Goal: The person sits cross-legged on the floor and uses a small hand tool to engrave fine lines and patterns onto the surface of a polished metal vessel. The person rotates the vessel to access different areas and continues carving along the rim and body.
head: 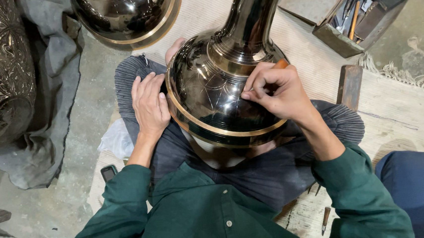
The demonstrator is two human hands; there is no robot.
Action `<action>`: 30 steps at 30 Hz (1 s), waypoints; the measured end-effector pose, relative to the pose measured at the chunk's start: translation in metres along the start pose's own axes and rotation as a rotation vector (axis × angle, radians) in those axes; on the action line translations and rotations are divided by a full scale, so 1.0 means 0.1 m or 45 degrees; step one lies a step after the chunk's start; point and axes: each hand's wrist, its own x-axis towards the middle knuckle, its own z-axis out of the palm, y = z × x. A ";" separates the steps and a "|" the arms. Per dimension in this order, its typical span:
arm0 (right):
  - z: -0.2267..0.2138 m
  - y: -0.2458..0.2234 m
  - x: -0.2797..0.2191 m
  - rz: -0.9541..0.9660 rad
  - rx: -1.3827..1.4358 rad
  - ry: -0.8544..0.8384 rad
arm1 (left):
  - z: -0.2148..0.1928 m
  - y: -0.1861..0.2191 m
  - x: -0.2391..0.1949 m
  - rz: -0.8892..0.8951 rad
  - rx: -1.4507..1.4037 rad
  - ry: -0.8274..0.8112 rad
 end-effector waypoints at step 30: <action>0.01 -0.01 -0.25 -0.086 -0.020 0.136 | 0.01 -0.03 -0.01 0.014 0.010 -0.010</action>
